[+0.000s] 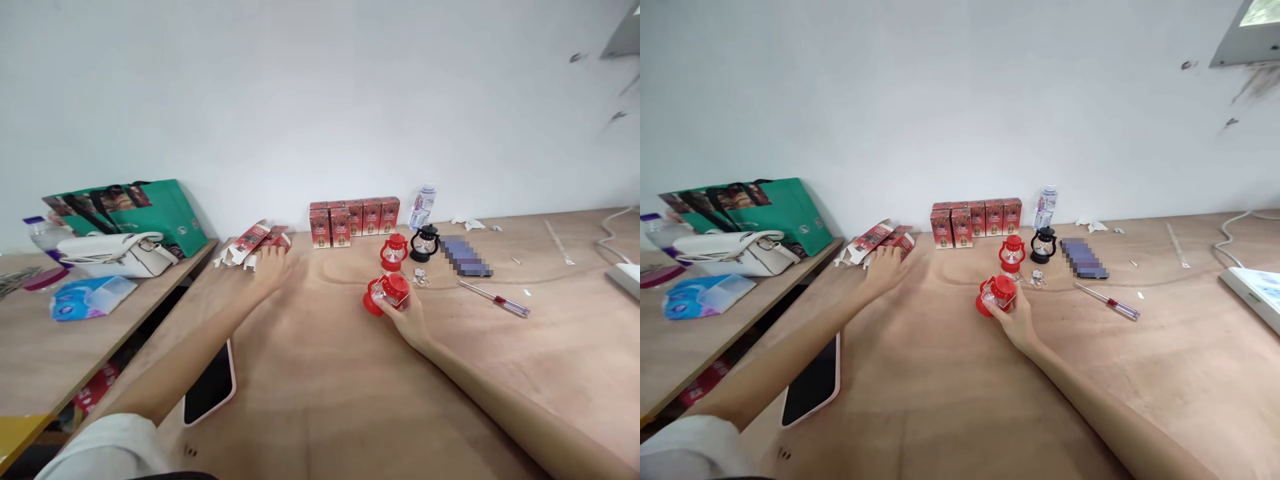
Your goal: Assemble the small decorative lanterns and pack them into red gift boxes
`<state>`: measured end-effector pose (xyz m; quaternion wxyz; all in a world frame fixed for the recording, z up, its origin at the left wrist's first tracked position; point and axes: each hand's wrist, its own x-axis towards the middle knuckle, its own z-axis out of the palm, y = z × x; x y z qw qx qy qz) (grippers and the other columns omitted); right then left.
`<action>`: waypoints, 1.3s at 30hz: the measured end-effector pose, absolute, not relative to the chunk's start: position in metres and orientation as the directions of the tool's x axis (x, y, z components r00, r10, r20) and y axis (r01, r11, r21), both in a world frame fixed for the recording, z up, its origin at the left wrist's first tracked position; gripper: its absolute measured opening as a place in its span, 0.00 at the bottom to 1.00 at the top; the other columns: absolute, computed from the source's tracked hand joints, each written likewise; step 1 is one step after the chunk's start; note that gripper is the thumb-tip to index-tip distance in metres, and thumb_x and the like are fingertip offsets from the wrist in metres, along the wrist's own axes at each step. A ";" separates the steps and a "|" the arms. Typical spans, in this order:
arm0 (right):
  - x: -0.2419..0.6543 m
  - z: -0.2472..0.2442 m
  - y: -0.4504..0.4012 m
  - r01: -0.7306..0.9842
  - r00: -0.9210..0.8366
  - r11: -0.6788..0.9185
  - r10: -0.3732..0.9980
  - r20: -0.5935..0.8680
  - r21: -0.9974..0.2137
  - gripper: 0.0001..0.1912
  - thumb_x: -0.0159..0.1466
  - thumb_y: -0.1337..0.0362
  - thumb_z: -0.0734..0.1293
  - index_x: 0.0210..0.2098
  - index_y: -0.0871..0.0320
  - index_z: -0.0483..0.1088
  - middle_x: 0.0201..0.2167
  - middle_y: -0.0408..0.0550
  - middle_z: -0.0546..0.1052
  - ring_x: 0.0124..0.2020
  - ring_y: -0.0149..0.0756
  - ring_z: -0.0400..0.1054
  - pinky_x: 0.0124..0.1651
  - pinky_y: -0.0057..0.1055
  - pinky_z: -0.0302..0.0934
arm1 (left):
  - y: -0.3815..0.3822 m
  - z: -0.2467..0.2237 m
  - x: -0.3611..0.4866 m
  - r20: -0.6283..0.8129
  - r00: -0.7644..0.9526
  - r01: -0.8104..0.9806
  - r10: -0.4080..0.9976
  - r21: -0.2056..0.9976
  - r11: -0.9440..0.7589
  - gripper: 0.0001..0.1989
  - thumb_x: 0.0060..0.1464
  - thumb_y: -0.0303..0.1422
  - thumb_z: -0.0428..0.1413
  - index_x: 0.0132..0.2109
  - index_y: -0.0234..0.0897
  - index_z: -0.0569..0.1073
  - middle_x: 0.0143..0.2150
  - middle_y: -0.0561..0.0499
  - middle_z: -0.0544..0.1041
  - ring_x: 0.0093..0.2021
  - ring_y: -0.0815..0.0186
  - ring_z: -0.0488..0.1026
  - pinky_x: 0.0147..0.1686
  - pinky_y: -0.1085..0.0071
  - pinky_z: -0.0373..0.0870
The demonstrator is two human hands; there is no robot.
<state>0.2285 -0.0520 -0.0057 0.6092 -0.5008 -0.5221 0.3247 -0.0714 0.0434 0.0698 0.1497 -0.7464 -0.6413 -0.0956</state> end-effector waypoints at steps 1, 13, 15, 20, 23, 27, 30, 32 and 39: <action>0.231 -0.006 -0.051 0.152 0.254 0.267 0.920 0.298 -0.952 0.31 0.50 0.50 0.74 0.48 0.57 0.66 0.48 0.55 0.76 0.48 0.47 0.72 0.54 0.47 0.64 | 0.054 0.071 -0.083 0.331 0.132 0.980 0.934 -0.185 -0.073 0.23 0.56 0.37 0.50 0.50 0.19 0.69 0.52 0.24 0.70 0.55 0.40 0.64 0.54 0.49 0.58; 0.236 -0.011 -0.050 0.365 0.157 0.304 0.912 0.380 -0.880 0.37 0.53 0.47 0.72 0.56 0.56 0.58 0.54 0.57 0.69 0.50 0.48 0.68 0.53 0.49 0.64 | 0.068 0.044 -0.137 0.415 0.268 0.934 0.869 -0.335 -0.129 0.24 0.56 0.20 0.38 0.57 0.18 0.66 0.54 0.25 0.71 0.59 0.46 0.63 0.59 0.51 0.52; 0.239 -0.015 -0.054 0.483 0.176 0.425 0.809 0.560 -0.765 0.40 0.55 0.50 0.71 0.60 0.56 0.53 0.58 0.59 0.63 0.56 0.50 0.63 0.57 0.54 0.60 | 0.066 0.049 -0.137 0.422 0.270 0.949 0.865 -0.269 -0.165 0.24 0.59 0.22 0.36 0.55 0.21 0.69 0.46 0.28 0.75 0.54 0.48 0.67 0.57 0.52 0.55; 0.238 -0.017 -0.069 0.642 -0.046 0.727 0.352 0.935 -0.242 0.36 0.56 0.63 0.71 0.60 0.50 0.53 0.56 0.56 0.61 0.57 0.51 0.60 0.55 0.54 0.61 | 0.049 0.060 -0.133 0.445 0.257 0.963 0.858 -0.194 -0.188 0.22 0.60 0.26 0.37 0.51 0.29 0.73 0.42 0.31 0.76 0.50 0.47 0.67 0.54 0.50 0.56; 0.234 -0.017 -0.074 0.598 -0.201 0.801 0.180 0.963 -0.025 0.32 0.54 0.68 0.71 0.55 0.45 0.57 0.53 0.50 0.63 0.51 0.46 0.65 0.50 0.48 0.64 | 0.045 0.060 -0.128 0.455 0.219 0.966 0.863 -0.223 -0.128 0.20 0.60 0.29 0.39 0.50 0.29 0.72 0.48 0.30 0.74 0.52 0.45 0.65 0.52 0.50 0.56; 0.233 -0.019 -0.076 0.567 -0.260 0.822 0.120 0.958 0.051 0.28 0.52 0.73 0.69 0.48 0.44 0.60 0.52 0.47 0.64 0.49 0.43 0.66 0.48 0.46 0.64 | 0.059 0.055 -0.125 0.385 0.267 0.954 0.883 -0.234 -0.187 0.24 0.55 0.32 0.47 0.57 0.27 0.67 0.58 0.32 0.69 0.59 0.46 0.61 0.57 0.53 0.53; 0.233 -0.017 -0.076 0.542 -0.285 0.835 0.076 0.956 0.095 0.25 0.52 0.75 0.66 0.45 0.46 0.61 0.49 0.47 0.65 0.48 0.41 0.66 0.46 0.44 0.66 | 0.074 0.049 -0.125 0.364 0.311 0.942 0.878 -0.237 -0.236 0.32 0.50 0.31 0.51 0.63 0.27 0.61 0.64 0.33 0.64 0.64 0.48 0.58 0.62 0.51 0.44; 0.231 -0.014 -0.077 0.517 -0.296 0.847 0.043 0.954 0.122 0.23 0.52 0.76 0.65 0.44 0.48 0.61 0.48 0.48 0.66 0.48 0.40 0.66 0.45 0.43 0.67 | 0.081 0.046 -0.123 0.355 0.293 0.945 0.888 -0.248 -0.213 0.31 0.51 0.29 0.49 0.63 0.26 0.61 0.61 0.32 0.68 0.62 0.49 0.61 0.62 0.52 0.43; 0.229 -0.014 -0.081 0.465 -0.298 0.877 0.029 0.954 0.119 0.26 0.53 0.76 0.64 0.47 0.46 0.60 0.49 0.48 0.66 0.48 0.40 0.66 0.47 0.45 0.67 | 0.059 0.071 -0.110 0.430 0.229 0.952 0.873 -0.288 -0.108 0.21 0.60 0.27 0.39 0.52 0.29 0.72 0.45 0.34 0.79 0.48 0.52 0.74 0.55 0.54 0.53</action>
